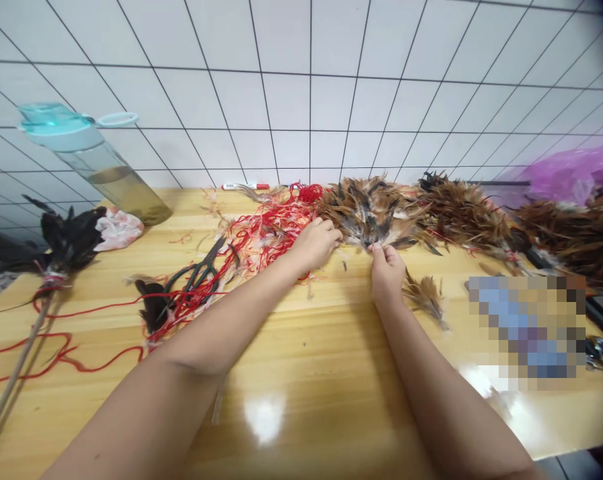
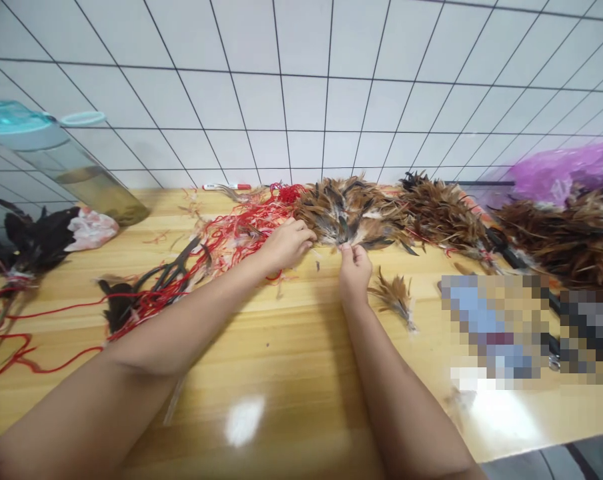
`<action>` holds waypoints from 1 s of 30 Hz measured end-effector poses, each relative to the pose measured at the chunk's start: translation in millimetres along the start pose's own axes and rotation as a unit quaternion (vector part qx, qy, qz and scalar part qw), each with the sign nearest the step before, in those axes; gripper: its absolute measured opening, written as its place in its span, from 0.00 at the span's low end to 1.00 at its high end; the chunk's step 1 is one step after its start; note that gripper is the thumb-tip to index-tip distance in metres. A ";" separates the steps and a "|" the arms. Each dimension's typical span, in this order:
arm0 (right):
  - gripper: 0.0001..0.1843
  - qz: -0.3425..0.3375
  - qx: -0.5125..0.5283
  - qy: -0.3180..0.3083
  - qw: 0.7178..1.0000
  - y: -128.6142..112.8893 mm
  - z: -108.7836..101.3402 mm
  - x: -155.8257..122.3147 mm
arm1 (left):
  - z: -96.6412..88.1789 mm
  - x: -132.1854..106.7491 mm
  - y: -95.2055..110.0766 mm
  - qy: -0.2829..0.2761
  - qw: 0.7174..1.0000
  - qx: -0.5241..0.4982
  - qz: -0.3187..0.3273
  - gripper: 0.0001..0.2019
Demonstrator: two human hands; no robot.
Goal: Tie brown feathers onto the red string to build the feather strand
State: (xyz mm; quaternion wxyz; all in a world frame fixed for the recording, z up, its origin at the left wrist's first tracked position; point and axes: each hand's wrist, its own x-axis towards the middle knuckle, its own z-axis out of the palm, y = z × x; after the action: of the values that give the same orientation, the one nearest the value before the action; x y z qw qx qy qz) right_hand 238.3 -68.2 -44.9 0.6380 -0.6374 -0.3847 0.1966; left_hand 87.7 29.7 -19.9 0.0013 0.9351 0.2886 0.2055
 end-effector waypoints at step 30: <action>0.15 -0.061 -0.104 -0.047 0.992 -0.1 0.4 -4.7 | -52.1 -9.2 9.2 -0.054 0.976 -0.209 -0.027 0.05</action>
State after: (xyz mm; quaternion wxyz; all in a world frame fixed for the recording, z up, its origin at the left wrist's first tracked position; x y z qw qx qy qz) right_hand 235.0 -71.4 -45.9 0.5605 -0.6657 -0.4706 0.1459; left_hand 65.7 11.0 25.4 0.2177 0.9158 0.2642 0.2103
